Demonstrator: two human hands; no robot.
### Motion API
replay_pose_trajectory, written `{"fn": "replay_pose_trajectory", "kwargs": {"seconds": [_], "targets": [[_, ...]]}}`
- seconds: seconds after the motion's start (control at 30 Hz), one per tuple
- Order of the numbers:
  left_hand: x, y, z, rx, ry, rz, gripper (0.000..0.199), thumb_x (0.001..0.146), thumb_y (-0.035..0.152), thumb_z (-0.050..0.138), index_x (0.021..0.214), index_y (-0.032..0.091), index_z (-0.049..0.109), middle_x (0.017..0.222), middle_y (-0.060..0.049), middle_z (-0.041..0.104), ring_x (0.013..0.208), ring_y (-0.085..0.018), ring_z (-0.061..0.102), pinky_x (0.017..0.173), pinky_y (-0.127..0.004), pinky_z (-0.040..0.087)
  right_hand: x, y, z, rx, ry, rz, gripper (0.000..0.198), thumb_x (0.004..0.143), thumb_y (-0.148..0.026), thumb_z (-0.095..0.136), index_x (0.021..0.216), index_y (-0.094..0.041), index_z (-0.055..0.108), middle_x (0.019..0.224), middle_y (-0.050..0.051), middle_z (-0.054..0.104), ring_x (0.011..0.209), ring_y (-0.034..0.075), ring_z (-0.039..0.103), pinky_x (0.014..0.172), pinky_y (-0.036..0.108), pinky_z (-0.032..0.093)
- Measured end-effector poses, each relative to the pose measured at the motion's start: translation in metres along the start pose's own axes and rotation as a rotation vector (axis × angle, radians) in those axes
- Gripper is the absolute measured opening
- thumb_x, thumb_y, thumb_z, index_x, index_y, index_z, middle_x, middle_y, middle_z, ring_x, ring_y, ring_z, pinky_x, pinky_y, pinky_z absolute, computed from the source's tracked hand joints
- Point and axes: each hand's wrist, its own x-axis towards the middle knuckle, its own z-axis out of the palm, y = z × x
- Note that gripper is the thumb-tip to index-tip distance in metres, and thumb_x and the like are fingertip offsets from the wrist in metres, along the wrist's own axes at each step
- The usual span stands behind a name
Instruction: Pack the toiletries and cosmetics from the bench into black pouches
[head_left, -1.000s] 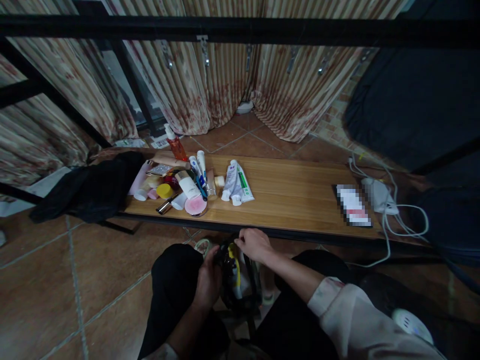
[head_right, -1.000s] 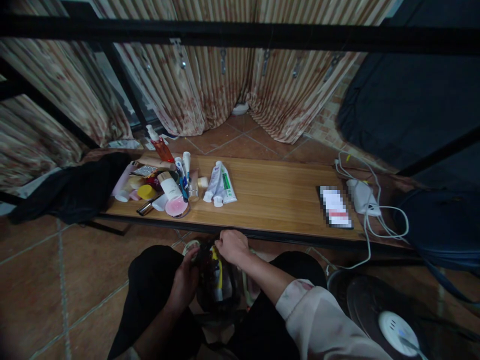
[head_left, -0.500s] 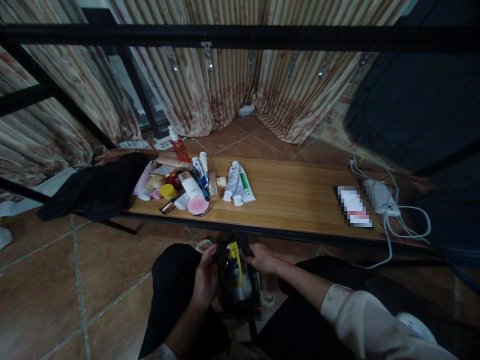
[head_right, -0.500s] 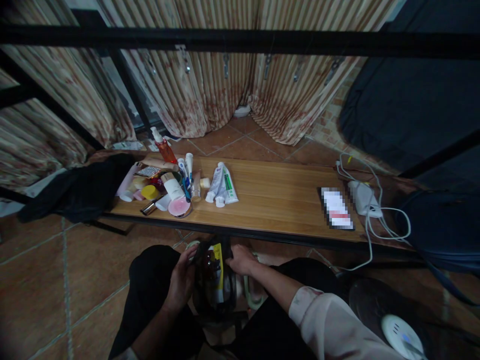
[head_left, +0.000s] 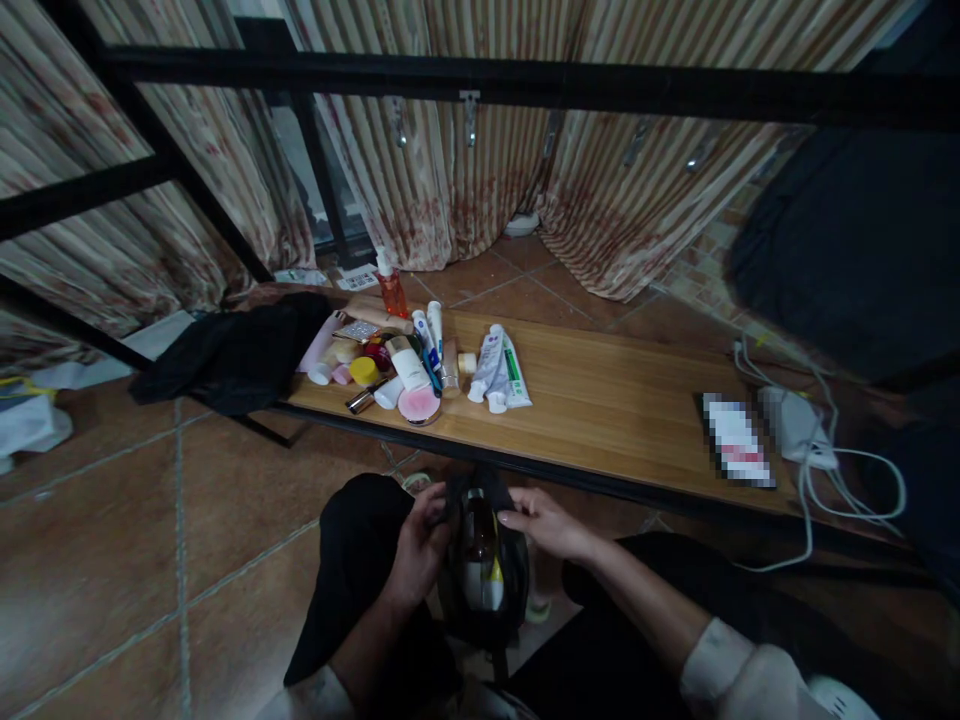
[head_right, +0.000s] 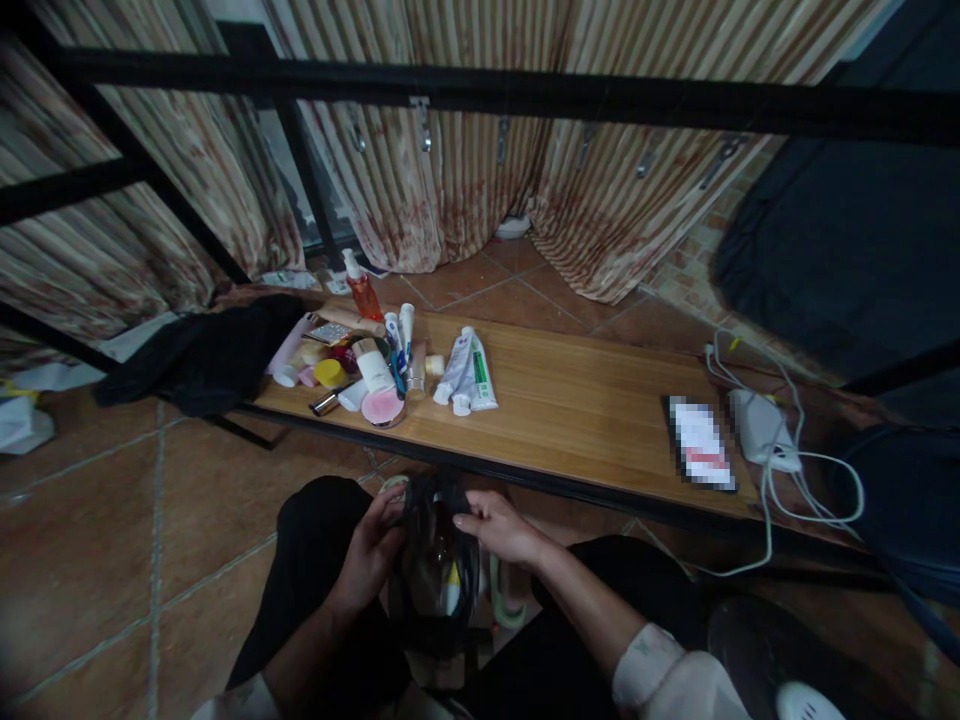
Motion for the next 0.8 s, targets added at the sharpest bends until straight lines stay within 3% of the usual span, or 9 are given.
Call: {"fn": "replay_pose_trajectory", "kwargs": {"seconds": [0.17, 0.4, 0.5, 0.6, 0.67, 0.8], "targets": [[-0.008, 0.020, -0.009, -0.150, -0.044, -0.053, 0.048, 0.077, 0.029, 0.063, 0.123, 0.019, 0.050, 0.108, -0.008, 0.068, 0.105, -0.025, 0.062, 0.093, -0.038, 0.047, -0.013, -0.026, -0.003, 0.215, -0.031, -0.045, 0.039, 0.080, -0.049, 0.061, 0.102, -0.017, 0.065, 0.091, 0.002, 0.064, 0.090, 0.017, 0.057, 0.090, 0.034, 0.040], [-0.023, 0.034, -0.016, -0.375, -0.129, -0.033, 0.056, 0.083, 0.043, 0.054, 0.132, 0.018, 0.047, 0.137, -0.011, 0.051, 0.128, -0.031, 0.044, 0.106, -0.045, 0.037, -0.022, -0.044, -0.003, 0.287, 0.013, -0.075, 0.038, 0.081, -0.045, 0.063, 0.106, -0.017, 0.066, 0.099, 0.005, 0.066, 0.091, 0.017, 0.058, 0.088, 0.035, 0.043], [-0.028, 0.039, -0.014, -0.428, -0.119, -0.046, 0.062, 0.085, 0.054, 0.044, 0.136, 0.019, 0.044, 0.135, -0.011, 0.053, 0.126, -0.030, 0.047, 0.106, -0.046, 0.037, -0.021, -0.052, -0.002, 0.313, 0.020, -0.071, 0.037, 0.081, -0.044, 0.064, 0.108, -0.018, 0.065, 0.101, 0.005, 0.067, 0.092, 0.018, 0.060, 0.087, 0.035, 0.045], [-0.025, 0.039, -0.013, -0.473, -0.067, -0.148, 0.070, 0.086, 0.066, 0.025, 0.135, 0.021, 0.045, 0.129, -0.010, 0.058, 0.120, -0.029, 0.053, 0.103, -0.047, 0.041, -0.022, -0.061, -0.001, 0.351, 0.029, -0.054, 0.038, 0.078, -0.044, 0.066, 0.107, -0.019, 0.065, 0.100, 0.005, 0.067, 0.090, 0.018, 0.061, 0.083, 0.033, 0.047], [-0.020, 0.035, -0.012, -0.507, -0.098, -0.225, 0.077, 0.084, 0.072, 0.018, 0.132, 0.020, 0.049, 0.122, -0.011, 0.062, 0.115, -0.029, 0.057, 0.100, -0.049, 0.042, -0.022, -0.066, 0.001, 0.403, 0.032, -0.035, 0.039, 0.076, -0.044, 0.069, 0.106, -0.019, 0.065, 0.096, 0.005, 0.068, 0.084, 0.017, 0.063, 0.080, 0.032, 0.048], [-0.008, 0.017, -0.002, -0.430, -0.159, -0.205, 0.076, 0.083, 0.073, 0.023, 0.118, 0.018, 0.062, 0.105, -0.013, 0.069, 0.106, -0.031, 0.062, 0.097, -0.052, 0.044, -0.020, -0.071, 0.006, 0.495, 0.013, -0.022, 0.036, 0.075, -0.043, 0.070, 0.103, -0.020, 0.066, 0.094, 0.005, 0.069, 0.082, 0.017, 0.065, 0.078, 0.031, 0.048]]}}
